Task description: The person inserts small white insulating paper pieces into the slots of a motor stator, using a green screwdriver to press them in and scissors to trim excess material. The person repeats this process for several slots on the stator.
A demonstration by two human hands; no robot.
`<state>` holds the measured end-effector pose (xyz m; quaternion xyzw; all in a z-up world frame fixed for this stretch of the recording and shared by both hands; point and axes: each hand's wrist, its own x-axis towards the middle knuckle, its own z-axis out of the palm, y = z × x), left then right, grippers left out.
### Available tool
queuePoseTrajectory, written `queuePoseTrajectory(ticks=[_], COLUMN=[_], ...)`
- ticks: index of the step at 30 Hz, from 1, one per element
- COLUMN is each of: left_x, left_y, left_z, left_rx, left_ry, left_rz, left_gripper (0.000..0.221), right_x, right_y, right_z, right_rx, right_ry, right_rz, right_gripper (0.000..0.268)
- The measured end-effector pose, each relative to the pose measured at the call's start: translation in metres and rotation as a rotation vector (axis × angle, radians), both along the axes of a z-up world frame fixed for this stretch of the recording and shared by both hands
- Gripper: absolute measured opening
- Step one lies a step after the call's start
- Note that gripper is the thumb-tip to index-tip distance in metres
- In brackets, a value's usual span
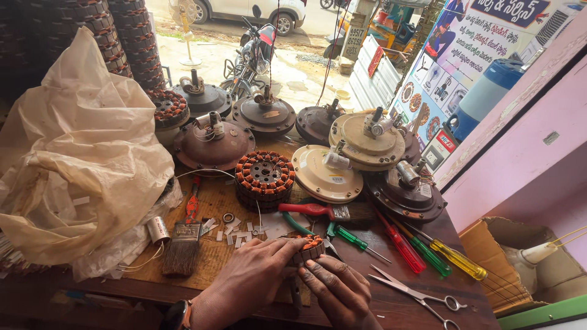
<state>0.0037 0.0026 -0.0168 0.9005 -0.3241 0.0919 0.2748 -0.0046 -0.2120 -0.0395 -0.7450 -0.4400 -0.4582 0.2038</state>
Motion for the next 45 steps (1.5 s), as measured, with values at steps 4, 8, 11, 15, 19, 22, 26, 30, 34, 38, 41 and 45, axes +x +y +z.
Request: queuePoseTrajectory(ticks=[4, 8, 11, 15, 19, 22, 26, 30, 34, 38, 41, 45], left_x=[0.003, 0.006, 0.009, 0.009, 0.005, 0.000, -0.012, -0.013, -0.011, -0.017, -0.023, -0.025], left_y=[0.001, 0.006, 0.010, 0.017, 0.013, 0.002, -0.007, -0.009, -0.013, -0.020, -0.025, -0.026], left_z=[-0.003, -0.004, -0.002, 0.008, 0.014, 0.016, -0.008, -0.027, -0.035, -0.035, -0.031, -0.028], left_rx=[-0.035, -0.062, -0.015, 0.025, -0.096, -0.219, -0.334, -0.385, -0.369, -0.359, -0.328, -0.351], left_ry=[-0.052, -0.078, 0.004, 0.021, 0.048, -0.060, -0.271, -0.364, -0.389, -0.429, -0.450, -0.471], left_rz=[-0.034, -0.089, -0.110, -0.171, -0.236, -0.165, 0.033, 0.093, 0.123, 0.199, 0.297, 0.317], left_gripper=[0.056, 0.054, 0.056, 0.052, 0.062, 0.056, 0.051, 0.059, 0.061, 0.056, 0.045, 0.040], right_x=[0.004, 0.010, 0.015, 0.027, 0.033, 0.031, 0.022, 0.015, 0.006, -0.002, -0.006, -0.009], right_y=[-0.004, -0.006, -0.009, -0.009, -0.015, -0.011, -0.008, -0.009, -0.008, -0.002, 0.002, 0.007], right_z=[-0.001, -0.020, -0.038, -0.040, -0.016, 0.004, 0.007, 0.012, 0.022, 0.029, 0.032, 0.032], right_rx=[-0.034, -0.009, 0.024, 0.129, 0.204, 0.176, 0.168, 0.161, 0.200, 0.232, 0.248, 0.292], right_ry=[-0.019, -0.035, -0.077, 0.053, 0.426, 0.584, 0.657, 0.758, 0.872, 0.937, 0.970, 1.012], right_rz=[0.017, -0.015, -0.038, -0.036, 0.125, 0.174, 0.164, 0.135, 0.115, 0.097, 0.100, 0.080], right_gripper=[0.030, 0.030, 0.038, 0.041, 0.059, 0.058, 0.055, 0.053, 0.053, 0.057, 0.057, 0.053])
